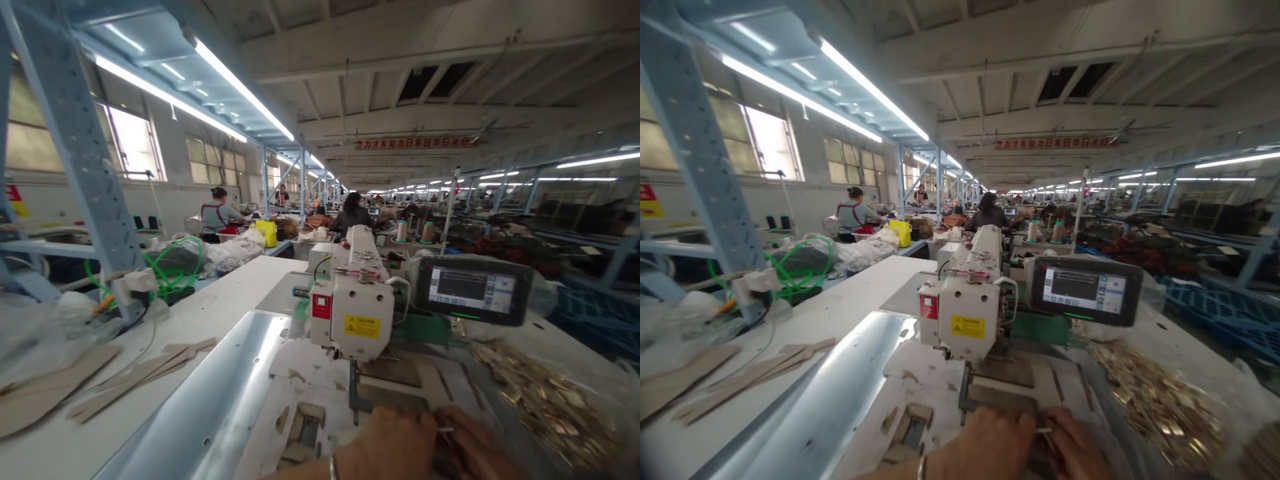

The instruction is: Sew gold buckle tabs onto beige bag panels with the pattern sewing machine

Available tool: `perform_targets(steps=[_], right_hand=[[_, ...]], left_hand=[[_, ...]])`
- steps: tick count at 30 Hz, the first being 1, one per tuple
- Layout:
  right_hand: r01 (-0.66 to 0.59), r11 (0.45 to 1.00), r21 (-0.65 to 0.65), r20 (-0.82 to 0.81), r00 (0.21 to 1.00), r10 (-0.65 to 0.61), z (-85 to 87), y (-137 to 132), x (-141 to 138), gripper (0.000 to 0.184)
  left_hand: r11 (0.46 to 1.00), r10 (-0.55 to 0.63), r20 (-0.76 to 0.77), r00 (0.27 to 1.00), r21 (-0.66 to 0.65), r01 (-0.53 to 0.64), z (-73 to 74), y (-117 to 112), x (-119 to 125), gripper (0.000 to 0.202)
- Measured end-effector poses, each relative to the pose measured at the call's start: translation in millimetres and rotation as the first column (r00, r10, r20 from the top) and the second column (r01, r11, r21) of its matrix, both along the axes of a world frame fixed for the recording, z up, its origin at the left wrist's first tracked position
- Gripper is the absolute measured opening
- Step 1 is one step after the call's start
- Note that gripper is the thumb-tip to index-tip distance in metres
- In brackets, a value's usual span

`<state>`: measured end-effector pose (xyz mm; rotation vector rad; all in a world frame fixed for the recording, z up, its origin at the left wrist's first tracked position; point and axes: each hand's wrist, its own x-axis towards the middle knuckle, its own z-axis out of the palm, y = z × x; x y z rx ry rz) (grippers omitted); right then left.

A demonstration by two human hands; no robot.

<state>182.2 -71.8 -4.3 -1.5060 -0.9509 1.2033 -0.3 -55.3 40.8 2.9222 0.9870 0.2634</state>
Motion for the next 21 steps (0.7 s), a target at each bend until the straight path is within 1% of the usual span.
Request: perform_targets(steps=[2, 3, 4, 6, 8, 9, 11, 14, 16, 18, 21], right_hand=[[-0.138, 0.990, 0.032, 0.071, 0.988, 0.135, -4.5, 3, 0, 0.043], [-0.170, 0.983, 0.066, 0.134, 0.978, 0.160, -4.6, 3, 0, 0.041], [-0.186, 0.976, 0.116, 0.220, 0.963, 0.158, -3.2, 1, -1, 0.039], [-0.211, 0.944, 0.254, 0.428, 0.900, 0.087, 3.5, -5, -4, 0.034], [-0.299, 0.888, 0.349, 0.616, 0.788, 0.023, 12.1, -13, -8, 0.033], [-0.329, 0.872, 0.364, 0.684, 0.729, -0.011, 15.7, -15, -9, 0.036], [-0.403, 0.849, 0.342, 0.789, 0.614, -0.026, 19.5, -18, -10, 0.040], [-0.445, 0.840, 0.311, 0.871, 0.487, -0.064, 18.4, -18, -9, 0.043], [-0.447, 0.846, 0.290, 0.901, 0.425, -0.084, 16.7, -19, -9, 0.043], [-0.454, 0.851, 0.263, 0.925, 0.371, -0.089, 16.4, -19, -10, 0.043], [-0.510, 0.831, 0.222, 0.949, 0.309, -0.064, 19.8, -22, -16, 0.045]], left_hand=[[1.000, -0.001, -0.014, 1.000, -0.010, 0.001, -5.4, 3, 4, 0.024], [1.000, 0.013, -0.018, 1.000, -0.019, -0.014, -6.4, 3, 4, 0.022], [0.999, 0.036, -0.015, 0.999, -0.027, -0.036, -6.1, 2, 4, 0.021], [0.995, 0.085, -0.012, 0.996, -0.050, -0.085, -2.2, -3, 4, 0.020], [0.990, 0.128, -0.019, 0.992, -0.065, -0.129, 3.9, -9, 5, 0.022], [0.986, 0.147, -0.026, 0.989, -0.074, -0.149, 6.7, -11, 7, 0.024], [0.977, 0.155, -0.039, 0.987, -0.141, -0.159, 9.7, -12, 10, 0.025], [0.957, 0.119, -0.038, 0.992, -0.263, -0.125, 7.9, -7, 12, 0.025], [0.952, 0.094, -0.036, 0.995, -0.291, -0.100, 5.2, -1, 11, 0.024], [0.954, 0.074, -0.045, 0.996, -0.288, -0.084, 3.6, 7, 10, 0.025], [0.959, 0.046, -0.051, 0.998, -0.277, -0.058, 4.9, 17, 10, 0.022]])
